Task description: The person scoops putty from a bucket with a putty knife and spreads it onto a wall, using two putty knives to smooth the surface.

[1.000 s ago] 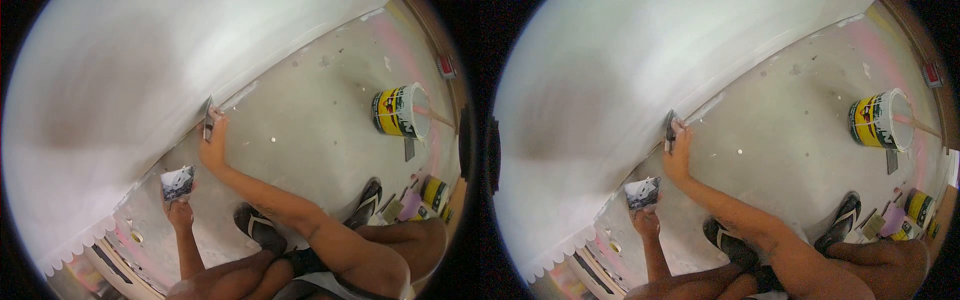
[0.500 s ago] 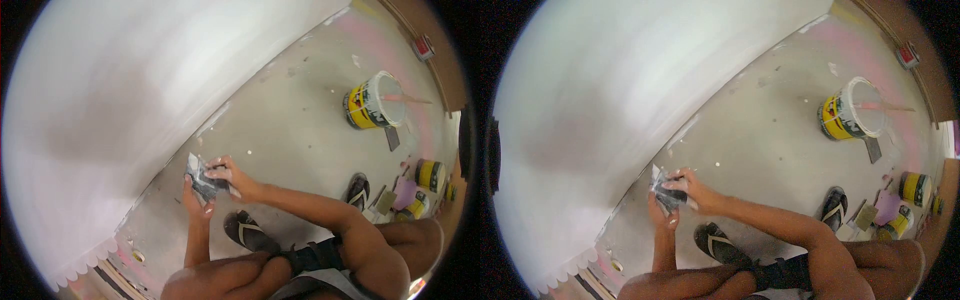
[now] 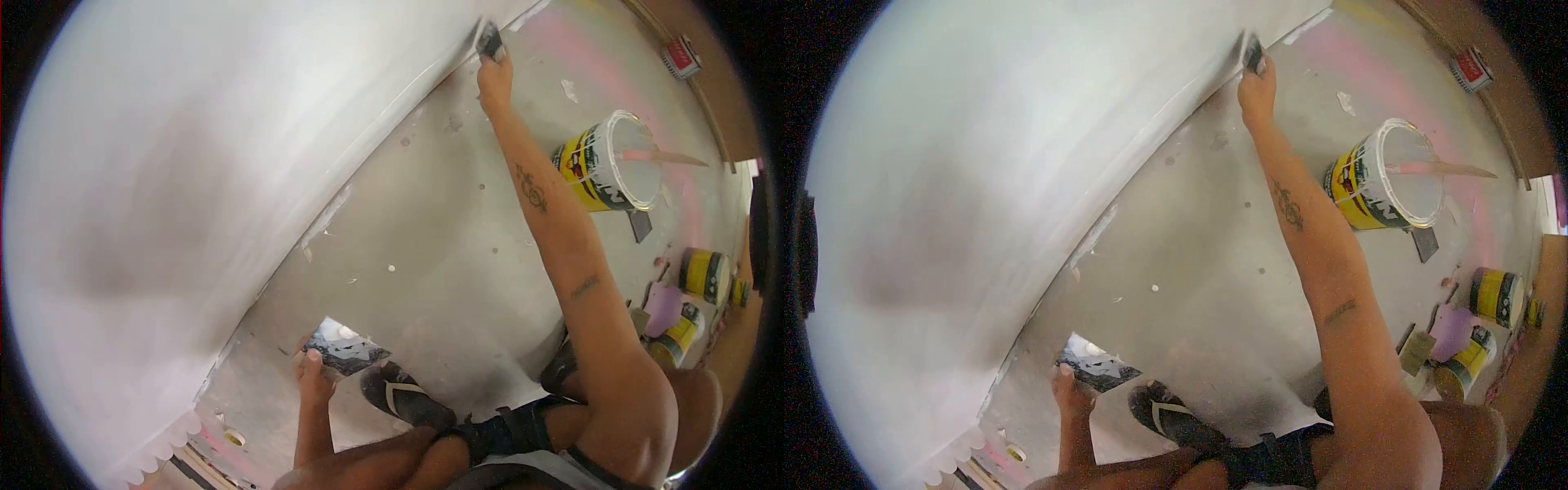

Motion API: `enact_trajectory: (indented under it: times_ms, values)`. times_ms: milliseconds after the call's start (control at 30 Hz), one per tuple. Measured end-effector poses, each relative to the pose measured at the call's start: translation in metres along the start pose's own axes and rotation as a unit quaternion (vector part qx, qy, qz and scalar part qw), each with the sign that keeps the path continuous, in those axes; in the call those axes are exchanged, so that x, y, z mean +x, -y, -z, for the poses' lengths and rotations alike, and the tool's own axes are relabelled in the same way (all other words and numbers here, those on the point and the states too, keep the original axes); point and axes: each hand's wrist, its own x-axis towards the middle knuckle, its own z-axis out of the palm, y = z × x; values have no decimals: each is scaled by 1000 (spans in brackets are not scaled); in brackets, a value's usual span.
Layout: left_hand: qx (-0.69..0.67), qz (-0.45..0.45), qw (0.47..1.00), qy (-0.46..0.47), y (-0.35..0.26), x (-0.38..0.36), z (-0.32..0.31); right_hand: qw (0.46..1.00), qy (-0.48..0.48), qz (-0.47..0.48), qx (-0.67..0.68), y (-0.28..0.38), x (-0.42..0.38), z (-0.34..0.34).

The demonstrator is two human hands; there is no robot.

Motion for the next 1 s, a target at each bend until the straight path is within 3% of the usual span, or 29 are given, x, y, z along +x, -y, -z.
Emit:
enact_trajectory:
  times_ms: [100,133,267,400,600,833,933,1000]
  values:
    - [3,-9,999,-31,7,-1,25,998,13,58,-11,-18,-19,-14]
    - [2,-5,999,-36,7,-3,30,994,10,100,-34,-19,-37,-20]
    - [-25,11,998,-60,11,-1,36,990,29,121,-63,-5,-142,-50]
    - [-33,-8,998,-46,13,0,41,994,66,90,-13,-17,-227,-77]
    - [-11,12,1000,-25,22,-4,53,984,125,127,-20,11,-320,-94]
    - [-48,-9,997,-55,28,-5,47,978,174,115,7,0,-392,-111]
    - [-112,-40,984,-130,16,-2,36,971,226,83,-1,4,-417,-113]
    - [-134,-50,989,-40,7,0,37,972,211,104,-9,6,-424,-117]
